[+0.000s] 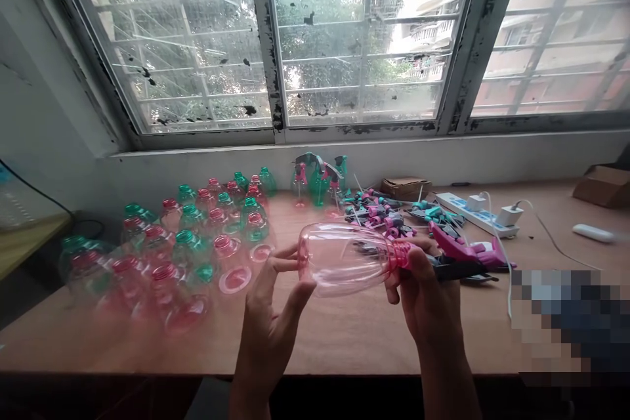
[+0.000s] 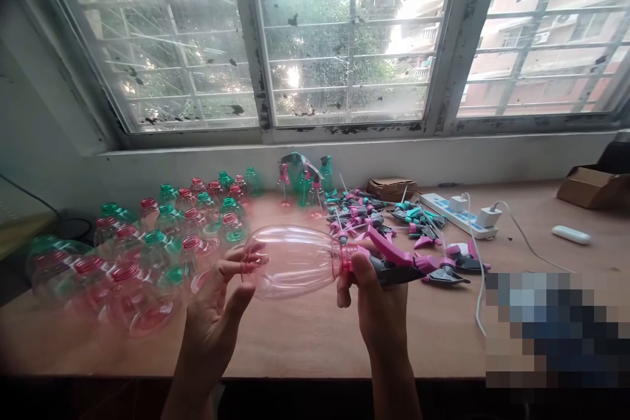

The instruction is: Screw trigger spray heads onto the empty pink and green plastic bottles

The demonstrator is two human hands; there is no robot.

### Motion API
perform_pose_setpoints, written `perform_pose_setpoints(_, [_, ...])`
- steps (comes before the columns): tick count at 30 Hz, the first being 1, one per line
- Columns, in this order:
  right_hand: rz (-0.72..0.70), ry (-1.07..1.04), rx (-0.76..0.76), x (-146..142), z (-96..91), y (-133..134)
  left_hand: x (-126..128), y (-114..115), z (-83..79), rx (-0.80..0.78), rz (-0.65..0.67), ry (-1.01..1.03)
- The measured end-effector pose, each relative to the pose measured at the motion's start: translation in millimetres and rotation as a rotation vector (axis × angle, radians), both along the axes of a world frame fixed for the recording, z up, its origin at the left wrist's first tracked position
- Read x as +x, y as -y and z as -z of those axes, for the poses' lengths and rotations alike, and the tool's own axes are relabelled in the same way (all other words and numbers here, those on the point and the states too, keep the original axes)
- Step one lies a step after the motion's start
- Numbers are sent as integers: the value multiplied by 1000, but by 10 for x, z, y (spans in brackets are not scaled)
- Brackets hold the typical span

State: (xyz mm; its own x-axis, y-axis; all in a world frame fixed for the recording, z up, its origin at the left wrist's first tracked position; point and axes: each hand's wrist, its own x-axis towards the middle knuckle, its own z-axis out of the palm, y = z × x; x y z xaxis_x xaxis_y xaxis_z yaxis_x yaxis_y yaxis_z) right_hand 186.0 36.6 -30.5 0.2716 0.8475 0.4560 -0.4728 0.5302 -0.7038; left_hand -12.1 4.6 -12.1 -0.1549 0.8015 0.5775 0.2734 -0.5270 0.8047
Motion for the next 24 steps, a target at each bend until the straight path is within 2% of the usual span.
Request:
perform_pose_setpoints(4, [29,51,-4,20,6,-3,-14,4,-10,-52,-20,-57])
perform_pose_setpoints(11, [-23,-40,-14,23,59,-45,-58,6,51,95,25,-165])
perform_pose_setpoints(16, [26,76,38,37,71,-58,14,13,29,58,78,-46])
perform_pose_setpoints(19, [87,121,29,10,55,-43,74,12,-4,79,54,61])
perform_pose_setpoints(24, [117,61,16,-63,15,-35,92,22,-30,163,-10,58])
